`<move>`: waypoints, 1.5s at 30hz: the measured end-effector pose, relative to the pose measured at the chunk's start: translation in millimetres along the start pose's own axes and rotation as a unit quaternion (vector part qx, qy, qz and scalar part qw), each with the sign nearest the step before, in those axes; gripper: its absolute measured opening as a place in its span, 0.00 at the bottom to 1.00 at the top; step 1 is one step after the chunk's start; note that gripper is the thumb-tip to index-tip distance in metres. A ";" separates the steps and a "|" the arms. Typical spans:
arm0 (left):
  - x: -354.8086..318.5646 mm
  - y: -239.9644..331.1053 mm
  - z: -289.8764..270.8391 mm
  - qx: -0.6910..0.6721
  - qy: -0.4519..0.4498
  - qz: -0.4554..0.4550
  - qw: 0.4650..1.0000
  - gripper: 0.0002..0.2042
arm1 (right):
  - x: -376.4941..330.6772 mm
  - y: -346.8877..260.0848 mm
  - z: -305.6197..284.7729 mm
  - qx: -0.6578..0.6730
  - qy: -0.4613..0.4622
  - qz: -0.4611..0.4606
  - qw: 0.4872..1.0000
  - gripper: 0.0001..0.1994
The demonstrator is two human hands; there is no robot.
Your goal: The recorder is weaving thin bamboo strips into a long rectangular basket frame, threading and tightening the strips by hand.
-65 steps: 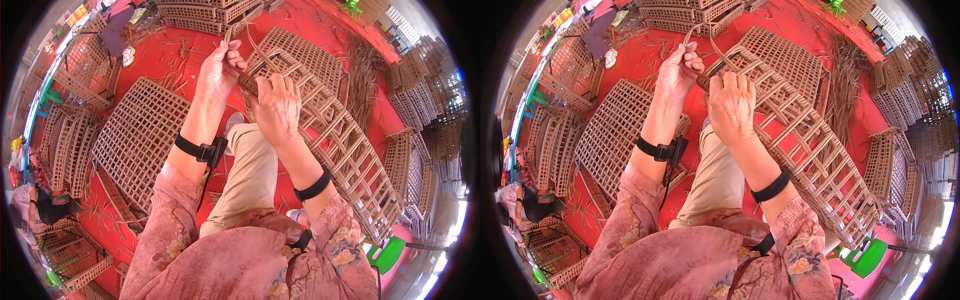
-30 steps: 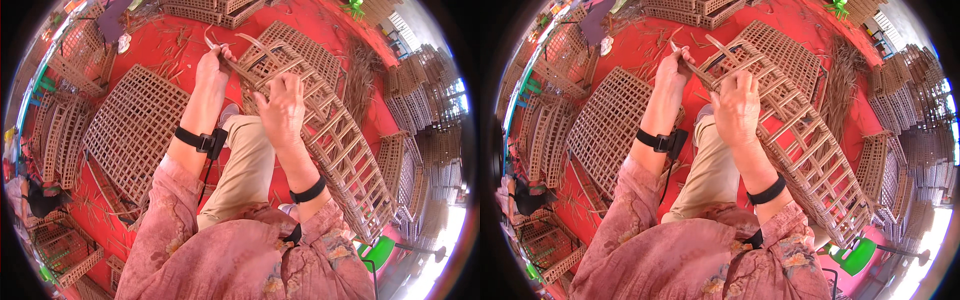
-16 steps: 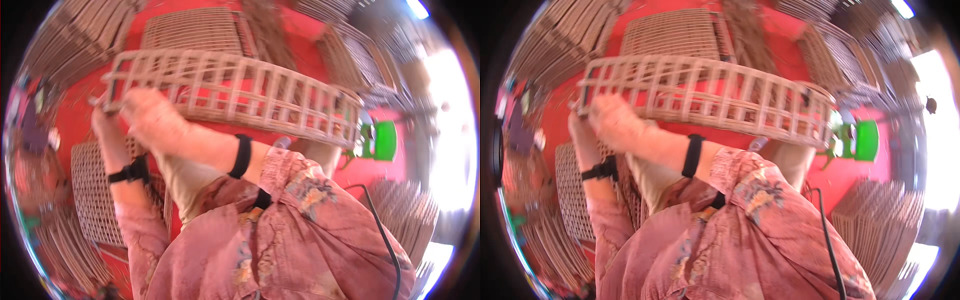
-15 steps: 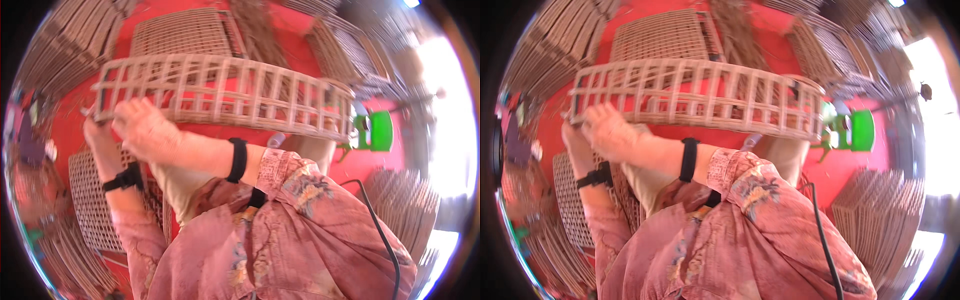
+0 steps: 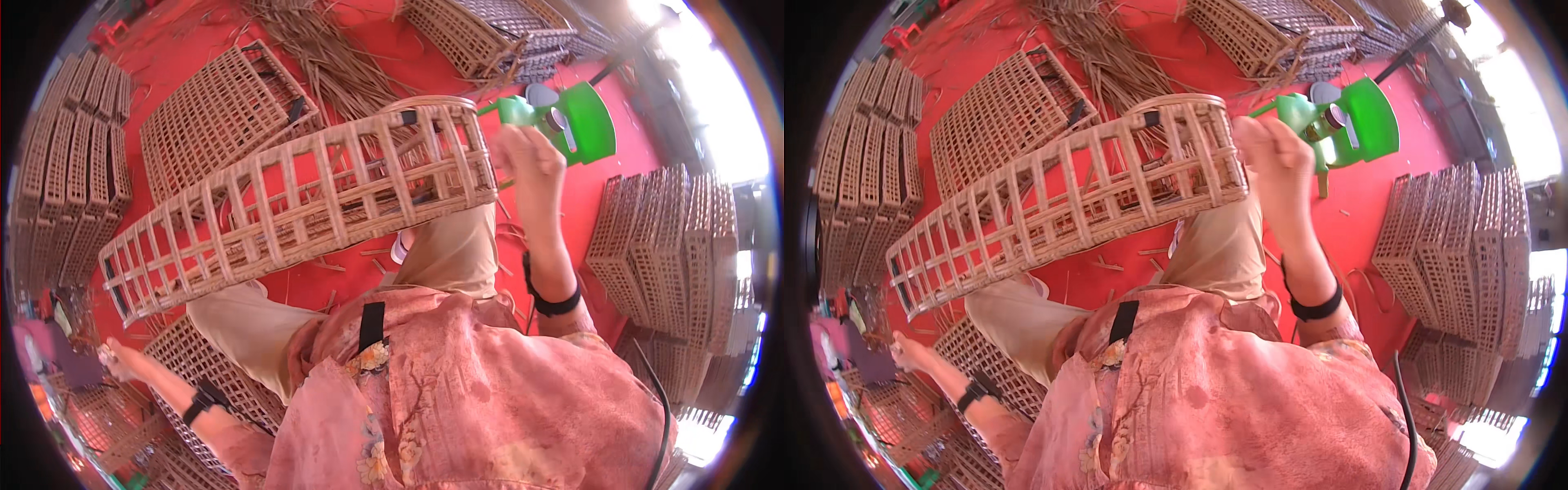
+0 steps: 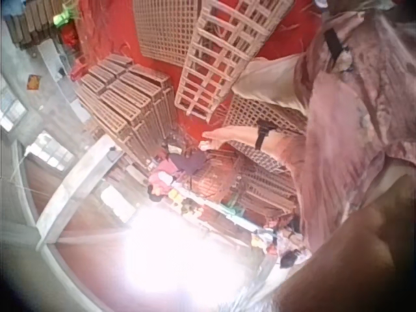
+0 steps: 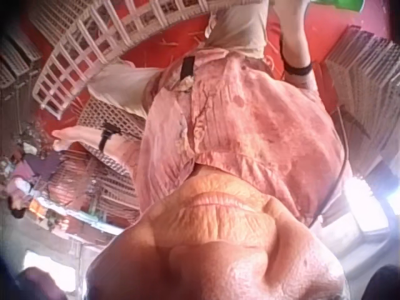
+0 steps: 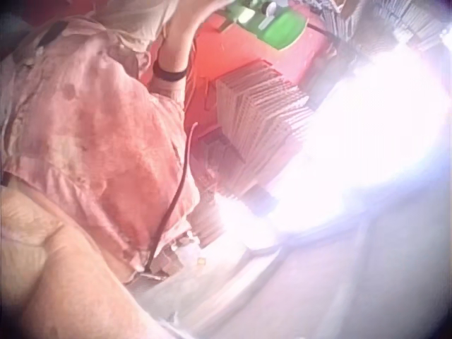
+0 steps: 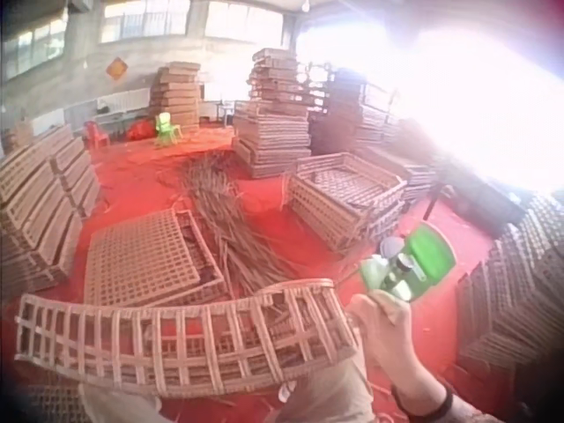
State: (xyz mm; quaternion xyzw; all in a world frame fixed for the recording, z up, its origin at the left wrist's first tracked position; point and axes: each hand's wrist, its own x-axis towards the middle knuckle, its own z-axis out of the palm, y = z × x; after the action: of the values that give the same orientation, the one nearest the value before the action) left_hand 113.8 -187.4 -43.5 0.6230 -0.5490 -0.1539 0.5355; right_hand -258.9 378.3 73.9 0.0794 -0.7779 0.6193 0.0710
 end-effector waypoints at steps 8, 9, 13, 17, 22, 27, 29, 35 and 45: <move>-231.7 206.8 -33.4 -0.122 -0.368 0.365 0.846 0.11 | -26.5 89.4 -49.4 0.058 -0.096 0.286 0.952 0.27; -263.0 226.0 -34.3 -0.136 -0.410 0.461 0.775 0.10 | -24.0 95.7 -44.6 0.128 -0.093 0.292 0.943 0.27; -342.3 275.6 -20.6 -0.143 -0.498 0.599 0.611 0.16 | -14.0 106.0 -35.2 0.315 -0.103 0.278 0.902 0.27; -359.6 290.5 -1.6 -0.083 -0.453 0.653 0.601 0.20 | 6.8 117.8 -52.6 0.551 -0.080 0.236 0.797 0.22; -362.1 281.8 -2.5 -0.096 -0.426 0.617 0.654 0.18 | 48.8 155.0 -124.5 0.622 -0.077 0.092 0.774 0.14; -322.5 246.3 -20.4 -0.026 -0.399 0.561 0.725 0.17 | 77.0 189.8 -277.0 0.665 -0.079 0.173 0.722 0.10; -296.5 231.4 -10.0 -0.030 -0.378 0.563 0.734 0.18 | 74.2 210.9 -332.5 0.647 0.015 0.161 0.745 0.09; -256.6 208.0 12.9 -0.051 -0.376 0.556 0.740 0.21 | 43.6 267.0 -448.8 0.540 0.445 0.198 0.686 0.08; -271.6 251.1 -4.7 -0.113 -0.377 0.476 0.786 0.13 | 57.6 105.0 -384.2 0.099 0.318 -0.082 0.939 0.11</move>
State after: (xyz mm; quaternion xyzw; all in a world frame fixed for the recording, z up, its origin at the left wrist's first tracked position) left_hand -107.9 89.7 60.7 0.1098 -0.9130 -0.1629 0.3575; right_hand -332.7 773.8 71.6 -0.0516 -0.6399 0.6784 0.3572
